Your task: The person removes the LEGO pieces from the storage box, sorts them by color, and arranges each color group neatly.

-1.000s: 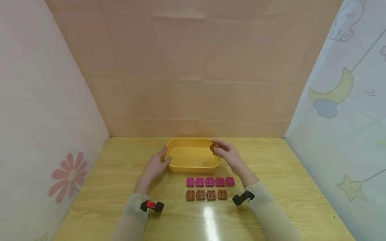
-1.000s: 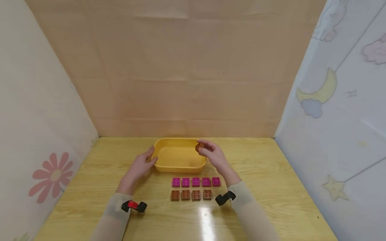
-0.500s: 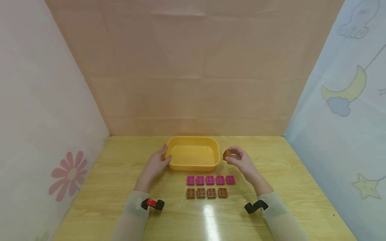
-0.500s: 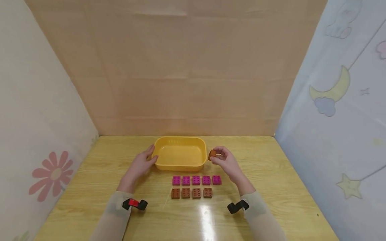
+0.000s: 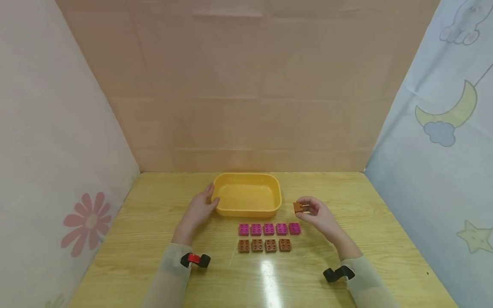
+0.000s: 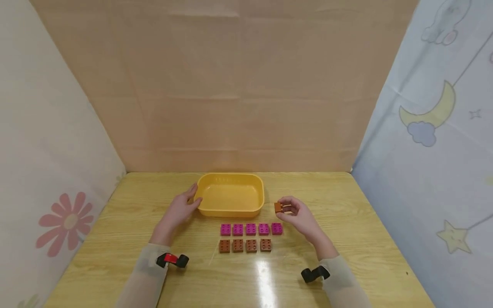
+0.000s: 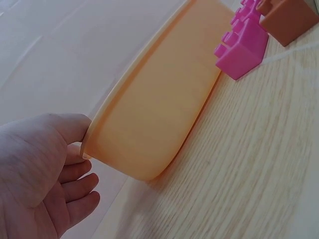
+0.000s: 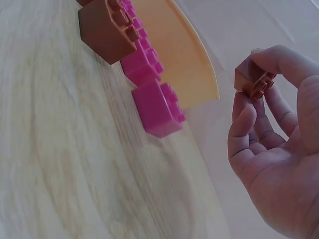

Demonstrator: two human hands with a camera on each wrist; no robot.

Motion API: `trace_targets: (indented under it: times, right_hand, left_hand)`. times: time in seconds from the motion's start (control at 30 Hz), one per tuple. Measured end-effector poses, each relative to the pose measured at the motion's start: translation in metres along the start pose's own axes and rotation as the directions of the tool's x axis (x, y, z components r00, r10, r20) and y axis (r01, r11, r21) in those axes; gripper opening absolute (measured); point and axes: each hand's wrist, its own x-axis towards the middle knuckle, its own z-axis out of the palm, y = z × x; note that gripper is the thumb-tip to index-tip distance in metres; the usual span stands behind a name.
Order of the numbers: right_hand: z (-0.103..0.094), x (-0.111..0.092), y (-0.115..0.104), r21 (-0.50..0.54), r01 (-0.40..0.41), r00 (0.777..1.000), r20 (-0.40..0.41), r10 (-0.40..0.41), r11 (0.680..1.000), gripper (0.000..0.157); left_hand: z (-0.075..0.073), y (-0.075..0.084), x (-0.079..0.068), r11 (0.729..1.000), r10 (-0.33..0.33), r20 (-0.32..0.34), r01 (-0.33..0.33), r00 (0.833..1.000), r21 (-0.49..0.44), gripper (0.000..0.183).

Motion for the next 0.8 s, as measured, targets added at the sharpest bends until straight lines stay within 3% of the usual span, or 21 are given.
trace_targets:
  times: [0.27,0.8]
  right_hand:
    - [-0.009,-0.012,0.003,-0.075,0.003,1.000,-0.016,-0.004,0.997,0.042]
    - [-0.019,-0.028,0.015,-0.124,-0.006,0.998,0.055,0.013,0.992,0.042]
  left_hand:
    - [0.000,0.000,0.000,1.000,0.006,0.000,-0.006,1.000,0.006,0.067]
    - [0.001,-0.001,0.000,1.000,0.021,-0.003,-0.021,1.000,-0.010,0.066]
